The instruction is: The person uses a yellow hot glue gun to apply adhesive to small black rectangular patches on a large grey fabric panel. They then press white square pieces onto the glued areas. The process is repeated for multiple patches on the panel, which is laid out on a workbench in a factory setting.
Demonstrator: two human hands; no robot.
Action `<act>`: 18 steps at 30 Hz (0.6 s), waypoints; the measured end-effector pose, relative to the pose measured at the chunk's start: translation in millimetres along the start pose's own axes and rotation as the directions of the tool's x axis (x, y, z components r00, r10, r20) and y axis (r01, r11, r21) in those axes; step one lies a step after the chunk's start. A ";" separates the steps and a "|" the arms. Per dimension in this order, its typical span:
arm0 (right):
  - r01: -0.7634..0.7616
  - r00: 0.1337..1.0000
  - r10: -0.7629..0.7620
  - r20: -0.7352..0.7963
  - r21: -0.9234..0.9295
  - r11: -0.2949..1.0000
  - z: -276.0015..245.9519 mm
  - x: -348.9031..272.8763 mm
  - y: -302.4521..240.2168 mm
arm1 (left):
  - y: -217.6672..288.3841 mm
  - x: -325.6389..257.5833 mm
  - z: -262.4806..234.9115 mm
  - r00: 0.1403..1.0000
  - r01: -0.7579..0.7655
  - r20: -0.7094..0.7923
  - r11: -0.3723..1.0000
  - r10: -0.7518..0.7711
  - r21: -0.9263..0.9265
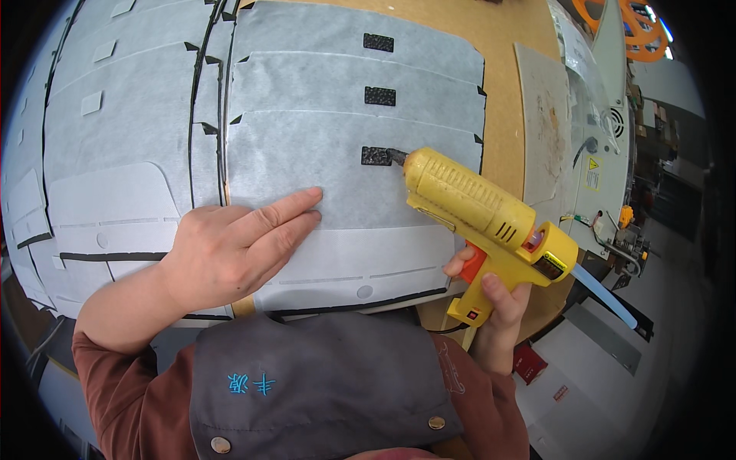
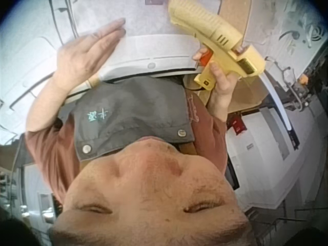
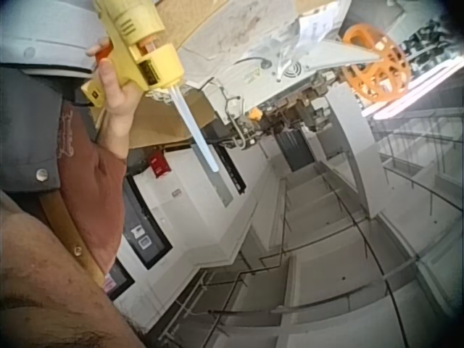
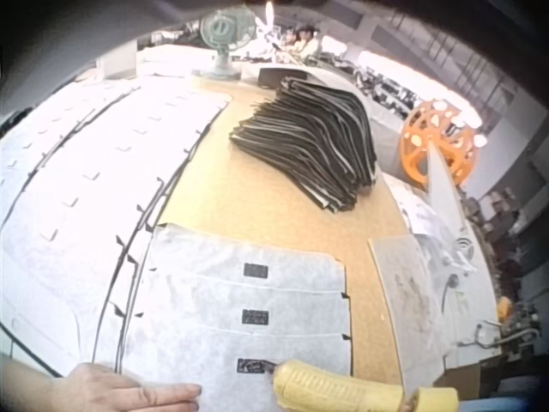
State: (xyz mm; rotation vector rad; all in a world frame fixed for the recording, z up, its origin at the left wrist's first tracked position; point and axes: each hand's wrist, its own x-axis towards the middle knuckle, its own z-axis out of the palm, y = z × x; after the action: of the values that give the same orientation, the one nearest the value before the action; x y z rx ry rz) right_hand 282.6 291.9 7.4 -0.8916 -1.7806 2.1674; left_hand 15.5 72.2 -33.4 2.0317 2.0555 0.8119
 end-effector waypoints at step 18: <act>-0.092 0.980 0.071 -0.186 -0.105 0.990 30.4 8.9 -12.5 | 0.4 -0.9 0.2 1.000 0.005 -0.015 1.000 -0.005 0.008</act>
State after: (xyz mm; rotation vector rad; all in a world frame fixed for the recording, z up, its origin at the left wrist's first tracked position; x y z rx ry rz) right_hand 255.7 274.6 19.2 -1.1683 -1.8208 1.9739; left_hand 16.0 71.4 -33.7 2.0302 2.0743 0.8218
